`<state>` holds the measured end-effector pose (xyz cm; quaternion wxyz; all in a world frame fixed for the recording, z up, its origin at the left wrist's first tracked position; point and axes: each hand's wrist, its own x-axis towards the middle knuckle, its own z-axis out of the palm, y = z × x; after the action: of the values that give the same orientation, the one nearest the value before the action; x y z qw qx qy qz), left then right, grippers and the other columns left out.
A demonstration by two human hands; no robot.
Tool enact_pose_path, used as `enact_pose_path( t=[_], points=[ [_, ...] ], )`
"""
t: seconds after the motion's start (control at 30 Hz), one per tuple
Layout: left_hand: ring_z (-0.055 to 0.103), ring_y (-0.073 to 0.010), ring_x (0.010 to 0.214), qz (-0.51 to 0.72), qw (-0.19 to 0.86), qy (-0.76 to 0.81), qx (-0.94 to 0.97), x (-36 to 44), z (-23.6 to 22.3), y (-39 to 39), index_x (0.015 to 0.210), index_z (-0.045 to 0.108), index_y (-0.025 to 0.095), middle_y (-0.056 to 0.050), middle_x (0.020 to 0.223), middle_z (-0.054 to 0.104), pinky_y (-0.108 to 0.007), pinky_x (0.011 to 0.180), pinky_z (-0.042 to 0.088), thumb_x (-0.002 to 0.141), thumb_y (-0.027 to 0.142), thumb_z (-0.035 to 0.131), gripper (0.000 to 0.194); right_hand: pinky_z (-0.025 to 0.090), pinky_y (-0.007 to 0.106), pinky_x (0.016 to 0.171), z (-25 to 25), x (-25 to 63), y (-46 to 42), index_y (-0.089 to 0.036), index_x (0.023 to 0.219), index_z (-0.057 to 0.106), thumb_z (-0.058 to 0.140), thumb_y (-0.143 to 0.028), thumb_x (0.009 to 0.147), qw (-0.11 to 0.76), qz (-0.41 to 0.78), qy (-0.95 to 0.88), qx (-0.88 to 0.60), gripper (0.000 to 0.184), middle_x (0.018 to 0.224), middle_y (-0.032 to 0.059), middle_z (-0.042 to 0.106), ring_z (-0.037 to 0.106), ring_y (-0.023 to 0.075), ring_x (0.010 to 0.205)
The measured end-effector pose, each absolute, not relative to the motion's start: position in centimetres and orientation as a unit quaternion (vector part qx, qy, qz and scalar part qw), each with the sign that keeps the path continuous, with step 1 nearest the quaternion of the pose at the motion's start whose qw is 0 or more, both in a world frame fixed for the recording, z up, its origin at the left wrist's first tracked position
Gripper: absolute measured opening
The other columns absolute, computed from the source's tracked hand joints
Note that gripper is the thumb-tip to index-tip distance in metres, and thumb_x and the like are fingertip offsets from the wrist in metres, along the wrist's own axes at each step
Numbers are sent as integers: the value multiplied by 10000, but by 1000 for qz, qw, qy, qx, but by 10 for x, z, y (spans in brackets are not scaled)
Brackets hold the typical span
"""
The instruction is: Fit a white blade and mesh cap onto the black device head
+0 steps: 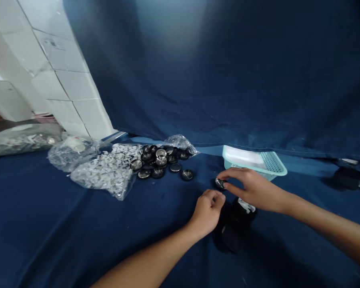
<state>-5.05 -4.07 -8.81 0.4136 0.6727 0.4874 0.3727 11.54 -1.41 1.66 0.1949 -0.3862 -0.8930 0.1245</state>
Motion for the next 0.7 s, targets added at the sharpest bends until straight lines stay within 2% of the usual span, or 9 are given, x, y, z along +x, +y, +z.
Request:
enact_pose_path(
  t=[0.1,0.17,0.27,0.33,0.4,0.6,0.63,0.7],
  points=[
    [615,-110,744,387,417,467,677,-54,-89,-40,1121,584,194,-59,1377,505,-295,766,547,913,172,407,274,535,365,824,15,116,-8,-225,1180,636,484,-299,930,183,110,-888,-407,302,1068,64,698,665,237,940],
    [630,-133,870,380,400,440,709,-57,-85,-45,1190,561,225,-35,1408,486,-329,894,521,909,156,411,326,537,371,835,10,130,-11,-234,1182,629,489,-365,939,230,125,-855,-447,310,1082,63,694,660,246,967],
    [514,-251,1203,318,312,363,818,-58,-76,-56,1279,520,262,-24,1422,481,-461,1080,374,913,396,514,390,505,405,923,-5,158,-25,-248,1145,627,490,-471,942,335,146,-772,-520,332,1149,57,665,617,261,1075],
    [455,-316,1258,273,253,309,875,-57,-71,-63,1312,493,258,-42,1472,422,-526,1090,331,823,560,604,586,471,422,979,-19,173,-38,-251,1171,611,465,-496,954,352,165,-741,-547,358,1197,56,637,586,260,1127],
    [460,-337,1239,252,216,287,899,-53,-69,-67,1303,497,243,-61,1496,387,-533,1060,358,761,619,642,676,432,423,1033,-32,183,-49,-244,1185,616,424,-496,973,342,190,-734,-555,381,1260,65,596,548,257,1184],
    [512,-352,1172,217,181,330,901,-47,-72,-65,1171,553,220,-74,1502,369,-541,980,428,782,521,647,501,364,429,1100,-44,193,-61,-228,1075,695,374,-517,983,319,253,-720,-562,441,1394,64,489,456,271,1290],
    [516,-349,1170,215,184,333,900,-48,-72,-64,1150,557,219,-73,1502,368,-538,977,433,786,518,644,479,354,434,1103,-44,194,-61,-221,1018,707,379,-522,980,311,258,-725,-558,446,1402,62,485,449,277,1294],
    [518,-340,1182,216,195,335,896,-49,-72,-61,1111,559,221,-68,1500,369,-529,984,434,793,518,641,443,355,431,1085,-41,197,-60,-195,775,690,371,-531,977,316,251,-727,-556,506,1332,68,549,476,285,1259]
  ],
)
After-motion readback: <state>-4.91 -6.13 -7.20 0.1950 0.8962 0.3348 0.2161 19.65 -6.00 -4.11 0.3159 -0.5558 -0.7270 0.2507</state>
